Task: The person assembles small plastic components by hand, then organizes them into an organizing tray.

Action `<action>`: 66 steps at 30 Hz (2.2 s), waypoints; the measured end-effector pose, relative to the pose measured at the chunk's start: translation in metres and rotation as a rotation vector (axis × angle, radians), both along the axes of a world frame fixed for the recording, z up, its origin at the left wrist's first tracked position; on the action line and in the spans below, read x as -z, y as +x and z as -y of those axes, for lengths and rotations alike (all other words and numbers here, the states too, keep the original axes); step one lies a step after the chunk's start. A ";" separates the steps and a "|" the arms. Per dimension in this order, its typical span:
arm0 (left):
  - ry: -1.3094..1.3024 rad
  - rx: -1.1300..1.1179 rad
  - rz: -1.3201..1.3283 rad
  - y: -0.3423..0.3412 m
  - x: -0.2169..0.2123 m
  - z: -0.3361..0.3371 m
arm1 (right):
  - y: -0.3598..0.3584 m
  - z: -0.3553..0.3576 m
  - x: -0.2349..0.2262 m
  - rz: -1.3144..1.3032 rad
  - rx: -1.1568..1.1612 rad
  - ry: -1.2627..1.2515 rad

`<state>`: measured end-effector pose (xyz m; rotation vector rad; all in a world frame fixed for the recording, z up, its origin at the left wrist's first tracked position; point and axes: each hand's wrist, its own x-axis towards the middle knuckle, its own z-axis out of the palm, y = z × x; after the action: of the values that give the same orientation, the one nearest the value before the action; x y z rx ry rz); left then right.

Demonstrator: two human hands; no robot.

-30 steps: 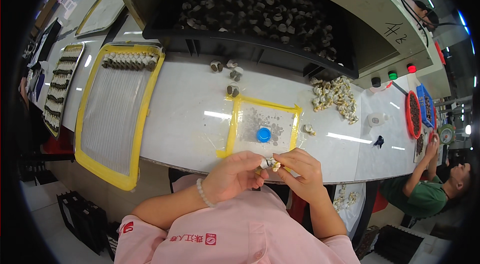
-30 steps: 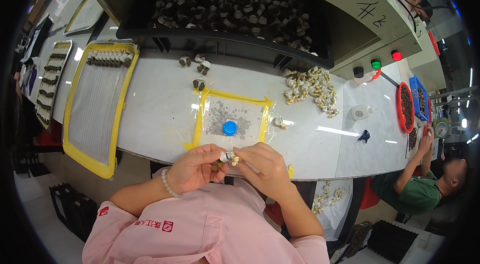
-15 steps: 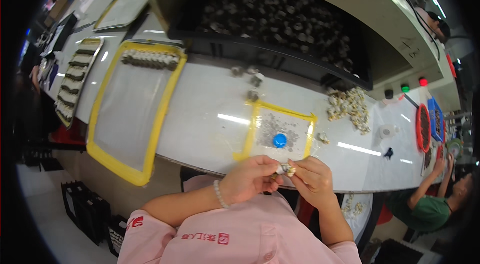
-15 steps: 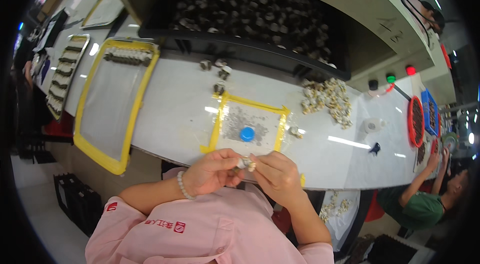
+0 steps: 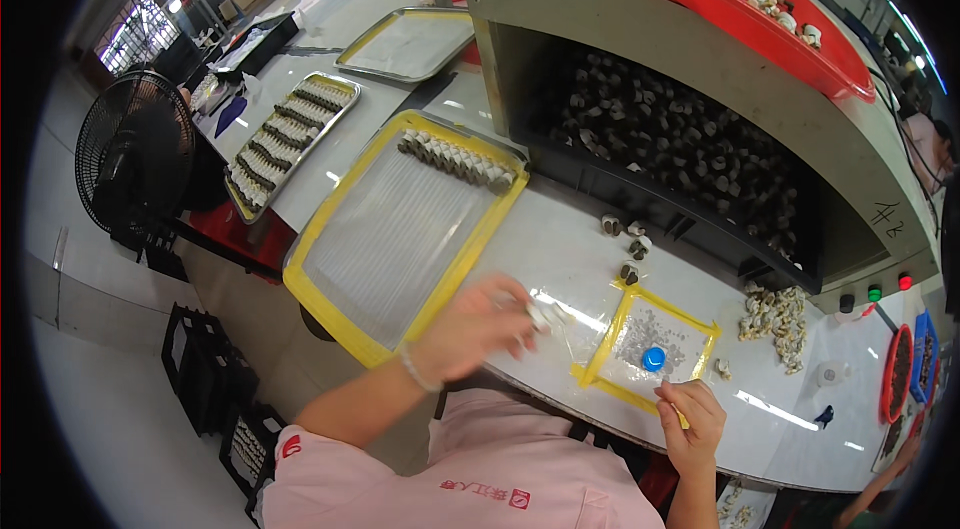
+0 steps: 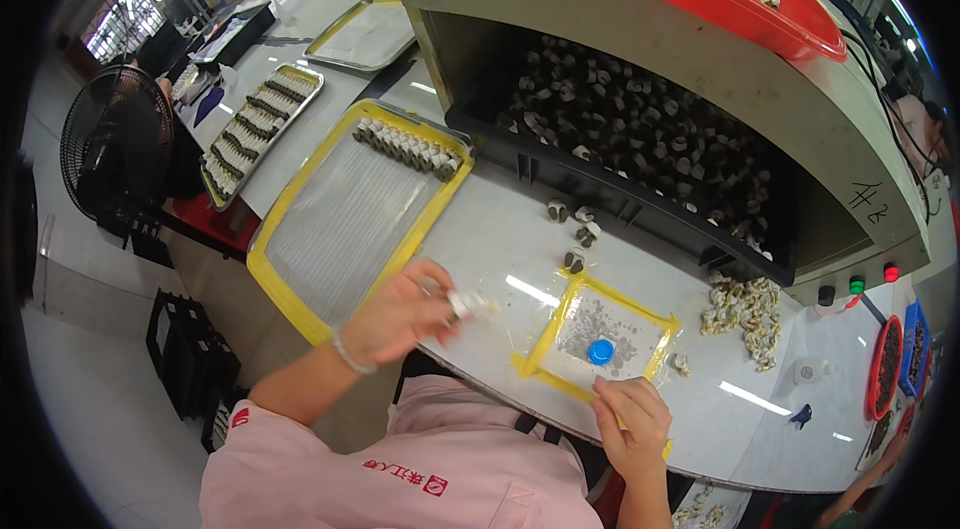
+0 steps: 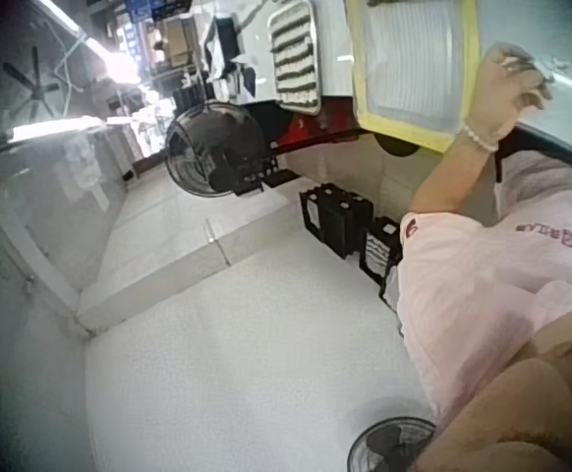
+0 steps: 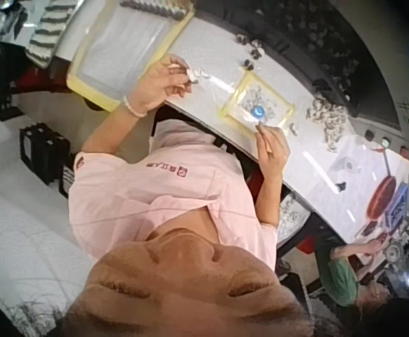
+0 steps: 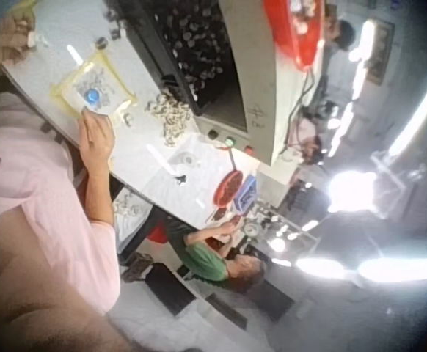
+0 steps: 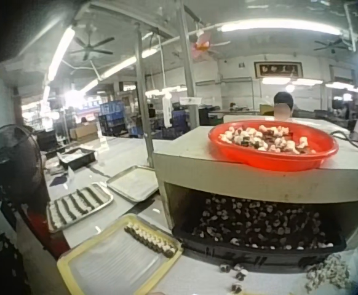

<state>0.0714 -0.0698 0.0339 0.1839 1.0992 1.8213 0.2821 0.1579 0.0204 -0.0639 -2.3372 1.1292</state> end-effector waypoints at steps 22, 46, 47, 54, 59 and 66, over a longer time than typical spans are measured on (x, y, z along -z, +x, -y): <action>-1.280 -0.438 -1.749 -0.247 0.031 0.060 | 0.035 -0.030 0.001 0.098 0.342 0.155; -0.234 0.275 -1.063 -0.015 0.031 -0.096 | 0.029 -0.069 0.023 0.353 0.440 0.199; -0.133 0.195 -0.760 -0.007 0.035 -0.088 | 0.028 -0.068 0.023 0.356 0.434 0.194; -0.031 0.083 -0.170 0.047 0.042 -0.056 | 0.001 -0.048 0.008 0.251 0.248 0.171; 0.048 -0.014 0.096 0.067 0.052 -0.064 | -0.024 -0.036 0.003 0.264 0.065 0.256; 0.060 -0.010 0.142 0.078 0.057 -0.069 | -0.035 -0.028 0.002 0.334 0.017 0.415</action>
<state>0.1492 -0.0012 -0.0233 0.0834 0.9487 1.8480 0.2468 0.1860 0.0186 -0.1289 -2.8160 0.6413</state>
